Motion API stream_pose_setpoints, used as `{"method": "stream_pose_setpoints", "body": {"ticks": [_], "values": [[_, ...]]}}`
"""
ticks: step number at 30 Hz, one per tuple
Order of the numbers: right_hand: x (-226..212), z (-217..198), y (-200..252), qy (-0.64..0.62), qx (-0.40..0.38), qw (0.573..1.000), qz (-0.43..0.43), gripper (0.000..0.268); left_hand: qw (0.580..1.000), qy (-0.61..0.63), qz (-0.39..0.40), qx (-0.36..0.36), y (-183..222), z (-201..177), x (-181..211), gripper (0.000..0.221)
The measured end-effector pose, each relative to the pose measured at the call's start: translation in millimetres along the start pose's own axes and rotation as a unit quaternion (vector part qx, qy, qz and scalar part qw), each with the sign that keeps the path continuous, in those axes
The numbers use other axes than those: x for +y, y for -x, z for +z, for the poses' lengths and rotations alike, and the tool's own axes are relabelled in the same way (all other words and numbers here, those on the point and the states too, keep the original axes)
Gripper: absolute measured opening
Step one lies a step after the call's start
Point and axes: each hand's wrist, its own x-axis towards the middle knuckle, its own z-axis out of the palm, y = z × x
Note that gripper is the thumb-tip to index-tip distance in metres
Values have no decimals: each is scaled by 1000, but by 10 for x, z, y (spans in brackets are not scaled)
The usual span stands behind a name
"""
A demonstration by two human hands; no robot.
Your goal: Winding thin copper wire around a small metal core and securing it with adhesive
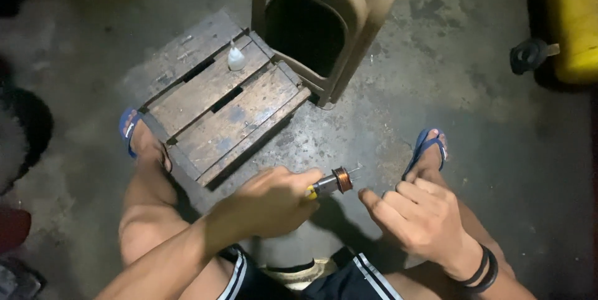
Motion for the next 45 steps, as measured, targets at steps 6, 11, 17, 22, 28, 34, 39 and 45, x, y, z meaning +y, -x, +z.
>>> {"method": "stream_pose_setpoints", "body": {"ticks": [6, 11, 17, 22, 28, 34, 39, 45], "values": [[75, 112, 27, 13, -25, 999, -47, 13, 998, -44, 11, 49, -46, 276, -185, 15], [74, 168, 47, -23, -42, 999, -21, 18, 997, -69, -25, 2, -52, 259, -155, 14], [108, 230, 103, -74, -68, 995, 6, 25, 985, -96, -110, -92, -45, 92, 52, 20], [154, 256, 110, -135, -87, 987, 16, 28, 975, -137, -110, -136, -16, 17, 182, 32], [230, 256, 52, -235, -105, 965, 49, 19, 969, -185, -89, -134, -34, 83, 145, 27], [228, 257, 67, -346, -98, 924, 128, 20, 976, -199, -32, -87, 11, 248, 53, 22], [210, 260, 121, -428, -78, 888, 153, 22, 968, -218, -18, -123, 25, 132, 163, 25], [198, 313, 220, -468, -71, 853, 222, 21, 967, -231, -8, -110, 15, 71, 190, 21]]}}
